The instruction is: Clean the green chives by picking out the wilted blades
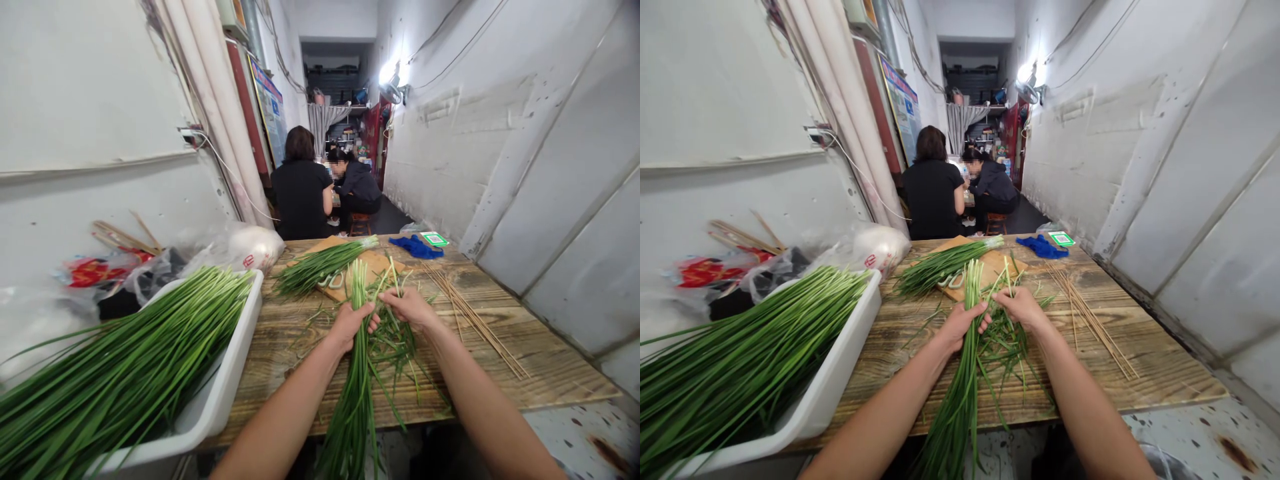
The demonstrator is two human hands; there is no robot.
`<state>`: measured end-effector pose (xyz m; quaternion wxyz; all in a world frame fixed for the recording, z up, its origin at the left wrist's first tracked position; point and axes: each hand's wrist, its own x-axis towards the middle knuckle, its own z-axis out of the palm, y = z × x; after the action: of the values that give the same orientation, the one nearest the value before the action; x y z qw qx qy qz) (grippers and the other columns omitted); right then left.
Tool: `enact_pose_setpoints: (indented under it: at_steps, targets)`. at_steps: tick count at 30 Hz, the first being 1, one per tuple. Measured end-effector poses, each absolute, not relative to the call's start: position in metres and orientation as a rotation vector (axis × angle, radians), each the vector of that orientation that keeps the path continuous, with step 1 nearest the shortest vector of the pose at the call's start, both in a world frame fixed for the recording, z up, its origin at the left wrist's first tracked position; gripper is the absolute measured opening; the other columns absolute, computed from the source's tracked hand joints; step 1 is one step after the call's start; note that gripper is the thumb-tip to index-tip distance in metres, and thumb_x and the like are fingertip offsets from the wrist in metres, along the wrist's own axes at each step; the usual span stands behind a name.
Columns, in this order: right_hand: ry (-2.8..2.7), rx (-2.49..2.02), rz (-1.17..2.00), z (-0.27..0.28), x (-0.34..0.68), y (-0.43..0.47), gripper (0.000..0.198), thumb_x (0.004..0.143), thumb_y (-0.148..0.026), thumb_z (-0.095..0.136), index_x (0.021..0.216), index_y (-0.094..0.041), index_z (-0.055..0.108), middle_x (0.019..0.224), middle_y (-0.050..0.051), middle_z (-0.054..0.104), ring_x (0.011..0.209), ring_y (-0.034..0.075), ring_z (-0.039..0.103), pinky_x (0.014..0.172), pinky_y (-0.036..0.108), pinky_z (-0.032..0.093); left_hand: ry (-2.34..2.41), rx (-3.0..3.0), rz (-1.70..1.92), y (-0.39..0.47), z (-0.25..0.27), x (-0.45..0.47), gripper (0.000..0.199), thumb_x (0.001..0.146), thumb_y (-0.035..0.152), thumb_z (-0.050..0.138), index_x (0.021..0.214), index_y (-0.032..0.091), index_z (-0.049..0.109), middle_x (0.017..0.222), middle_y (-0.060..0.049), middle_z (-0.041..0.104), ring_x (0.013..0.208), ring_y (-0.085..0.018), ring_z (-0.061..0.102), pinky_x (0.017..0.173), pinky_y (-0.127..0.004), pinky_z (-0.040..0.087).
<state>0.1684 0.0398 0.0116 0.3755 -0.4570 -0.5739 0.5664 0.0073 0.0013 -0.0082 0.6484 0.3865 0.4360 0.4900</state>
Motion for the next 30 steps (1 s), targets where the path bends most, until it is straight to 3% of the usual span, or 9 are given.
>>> enact_pose_setpoints:
  at_steps: [7, 12, 17, 19, 23, 26, 30]
  targets:
    - [-0.999, -0.992, 1.294, 0.023, 0.179, 0.05, 0.046, 0.056, -0.054, 0.078, 0.066, -0.018, 0.05, 0.05, -0.007, 0.044, 0.034, 0.001, 0.02, 0.03, 0.017, 0.013, 0.968, 0.884, 1.05, -0.002, -0.006, 0.008, 0.033, 0.068, 0.039, 0.074, 0.071, 0.01, 0.059, 0.058, -0.005, 0.063, 0.044, -0.008, 0.053, 0.044, -0.02, 0.042]
    - [-1.153, -1.032, 1.551, 0.021, 0.173, 0.044, 0.045, 0.061, -0.052, 0.077, 0.065, -0.019, 0.048, 0.041, -0.012, 0.024, 0.034, 0.002, 0.017, 0.031, 0.016, 0.012, 0.917, 0.903, 0.971, -0.001, -0.011, 0.009, 0.039, 0.063, 0.043, 0.077, 0.074, 0.009, 0.063, 0.06, -0.006, 0.064, 0.046, -0.009, 0.055, 0.046, -0.021, 0.044]
    - [-1.013, -0.926, 1.549, 0.02, 0.168, 0.043, 0.043, 0.071, -0.053, 0.068, 0.062, -0.018, 0.045, 0.059, -0.001, 0.054, 0.045, 0.007, 0.045, 0.04, 0.018, 0.037, 0.878, 0.857, 0.967, 0.0, -0.013, 0.01, 0.035, 0.062, 0.038, 0.079, 0.077, 0.009, 0.067, 0.068, -0.007, 0.067, 0.059, -0.012, 0.061, 0.057, -0.024, 0.049]
    - [-0.998, -0.907, 1.602, 0.021, 0.169, 0.044, 0.04, 0.072, -0.05, 0.069, 0.065, -0.018, 0.046, 0.059, -0.002, 0.053, 0.04, 0.005, 0.04, 0.037, 0.018, 0.033, 0.859, 0.905, 0.964, 0.0, -0.013, 0.01, 0.036, 0.062, 0.039, 0.079, 0.078, 0.008, 0.068, 0.069, -0.006, 0.066, 0.053, -0.009, 0.057, 0.051, -0.02, 0.045]
    - [-1.132, -0.927, 1.693, 0.021, 0.167, 0.039, 0.042, 0.065, -0.042, 0.077, 0.061, -0.018, 0.043, 0.045, -0.01, 0.035, 0.033, 0.0, 0.019, 0.031, 0.015, 0.013, 0.806, 0.995, 0.871, -0.003, -0.009, 0.008, 0.041, 0.066, 0.043, 0.076, 0.086, 0.008, 0.067, 0.064, -0.004, 0.062, 0.042, -0.005, 0.048, 0.038, -0.017, 0.03]
    - [-1.177, -0.942, 1.707, 0.02, 0.165, 0.036, 0.045, 0.06, -0.042, 0.08, 0.058, -0.018, 0.041, 0.039, -0.013, 0.027, 0.032, 0.0, 0.017, 0.031, 0.015, 0.01, 0.778, 1.009, 0.829, -0.006, -0.005, 0.007, 0.042, 0.067, 0.042, 0.074, 0.088, 0.007, 0.067, 0.064, -0.003, 0.062, 0.04, -0.004, 0.046, 0.036, -0.017, 0.027]
    - [-1.188, -0.937, 1.694, 0.019, 0.164, 0.037, 0.044, 0.059, -0.041, 0.08, 0.058, -0.018, 0.042, 0.038, -0.013, 0.028, 0.032, 0.0, 0.017, 0.031, 0.015, 0.01, 0.782, 0.982, 0.844, -0.006, -0.006, 0.007, 0.046, 0.065, 0.041, 0.076, 0.094, 0.008, 0.065, 0.063, -0.002, 0.061, 0.04, -0.004, 0.046, 0.036, -0.016, 0.027]
